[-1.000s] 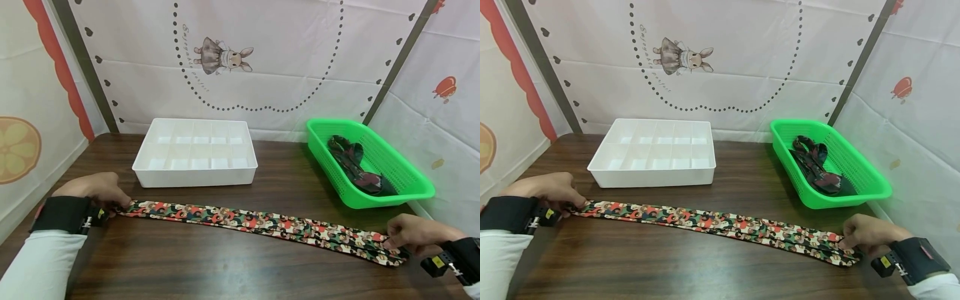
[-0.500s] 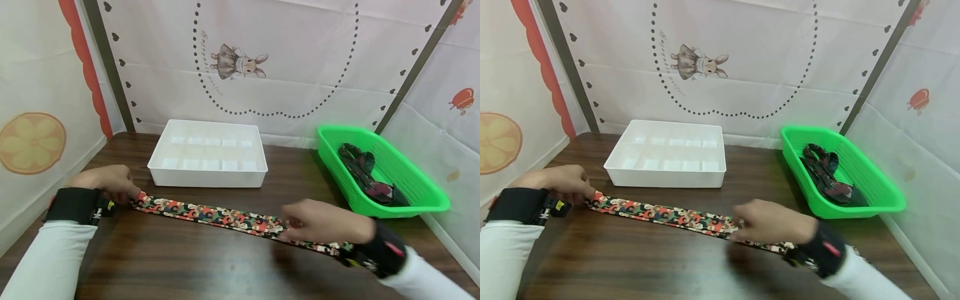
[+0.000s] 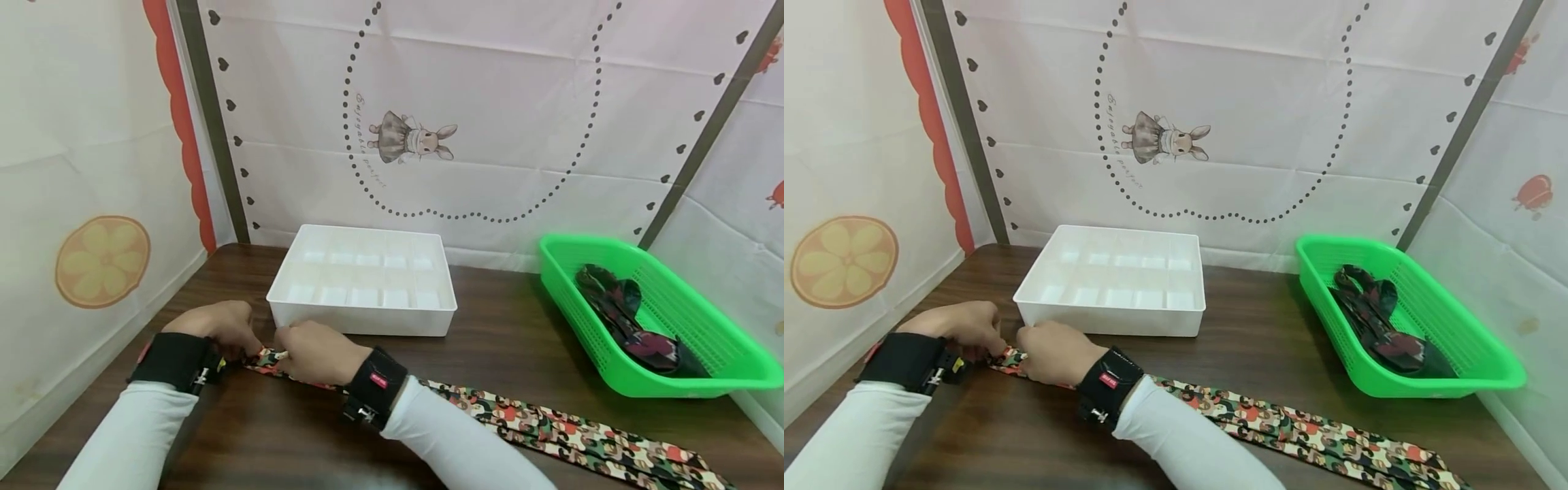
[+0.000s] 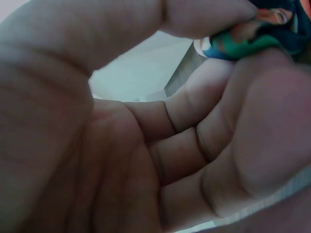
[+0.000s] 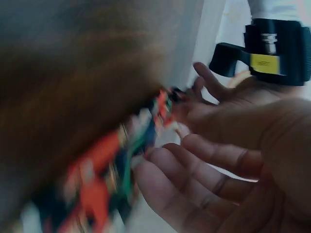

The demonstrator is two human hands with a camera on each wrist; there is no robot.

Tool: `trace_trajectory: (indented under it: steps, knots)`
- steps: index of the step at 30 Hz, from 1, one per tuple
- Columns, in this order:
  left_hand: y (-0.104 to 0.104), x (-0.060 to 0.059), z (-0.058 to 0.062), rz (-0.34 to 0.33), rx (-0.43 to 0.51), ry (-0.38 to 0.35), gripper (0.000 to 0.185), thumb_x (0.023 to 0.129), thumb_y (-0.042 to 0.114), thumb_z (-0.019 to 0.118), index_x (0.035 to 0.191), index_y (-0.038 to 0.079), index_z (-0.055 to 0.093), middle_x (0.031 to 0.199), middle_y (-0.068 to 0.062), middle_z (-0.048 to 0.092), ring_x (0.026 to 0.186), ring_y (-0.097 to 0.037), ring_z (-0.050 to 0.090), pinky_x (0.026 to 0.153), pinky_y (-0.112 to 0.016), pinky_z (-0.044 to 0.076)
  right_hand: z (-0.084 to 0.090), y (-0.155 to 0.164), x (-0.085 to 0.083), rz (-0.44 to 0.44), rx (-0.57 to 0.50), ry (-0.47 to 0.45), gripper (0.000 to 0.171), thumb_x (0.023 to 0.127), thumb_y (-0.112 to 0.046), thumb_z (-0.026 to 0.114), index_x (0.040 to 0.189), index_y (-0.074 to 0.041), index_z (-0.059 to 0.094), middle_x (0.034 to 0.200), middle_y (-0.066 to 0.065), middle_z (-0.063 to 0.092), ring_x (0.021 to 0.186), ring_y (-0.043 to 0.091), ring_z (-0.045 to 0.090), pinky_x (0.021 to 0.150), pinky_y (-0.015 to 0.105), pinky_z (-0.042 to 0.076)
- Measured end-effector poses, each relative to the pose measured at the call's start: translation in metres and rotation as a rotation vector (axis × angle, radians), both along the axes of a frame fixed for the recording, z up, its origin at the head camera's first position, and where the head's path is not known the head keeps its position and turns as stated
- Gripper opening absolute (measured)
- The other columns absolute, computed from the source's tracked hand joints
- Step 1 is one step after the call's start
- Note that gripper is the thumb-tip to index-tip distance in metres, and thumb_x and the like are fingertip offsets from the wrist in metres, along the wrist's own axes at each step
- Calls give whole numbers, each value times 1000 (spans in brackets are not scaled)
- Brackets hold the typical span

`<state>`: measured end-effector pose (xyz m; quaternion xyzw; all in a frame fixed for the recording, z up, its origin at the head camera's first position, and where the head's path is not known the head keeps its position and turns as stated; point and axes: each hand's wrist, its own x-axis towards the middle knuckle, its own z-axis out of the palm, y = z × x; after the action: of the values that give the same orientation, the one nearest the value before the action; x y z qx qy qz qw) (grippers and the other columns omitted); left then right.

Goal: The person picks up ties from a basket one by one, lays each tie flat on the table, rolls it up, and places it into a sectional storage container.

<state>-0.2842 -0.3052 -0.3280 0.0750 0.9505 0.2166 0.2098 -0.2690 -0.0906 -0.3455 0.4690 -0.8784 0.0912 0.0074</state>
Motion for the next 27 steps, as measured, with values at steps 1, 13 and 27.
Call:
trace_trajectory:
  steps: [1, 13, 27]
  knots:
    - [1, 2, 0, 3, 7, 3, 12, 78, 10, 72, 67, 7, 71, 57, 1, 57, 52, -10, 53, 50, -23, 41, -4, -4, -2, 8, -15, -36, 11, 101, -17, 72, 111, -12, 73, 97, -7, 69, 79, 0, 60, 70, 13, 45]
    - [6, 1, 0, -29, 74, -11, 14, 85, 5, 80, 73, 4, 72, 62, -4, 66, 54, -14, 65, 53, -27, 53, -15, -27, -7, -146, -298, -497, 19, 104, 4, 55, 120, -4, 61, 82, -3, 65, 58, 5, 65, 55, 19, 53]
    - [20, -20, 0, 3, 90, -44, 24, 85, 16, 90, 73, 4, 73, 65, -5, 67, 54, -14, 67, 56, -28, 56, -14, -16, -25, -170, -431, -640, 16, 104, 9, 52, 110, 4, 66, 82, 8, 70, 61, 17, 71, 56, 26, 57]
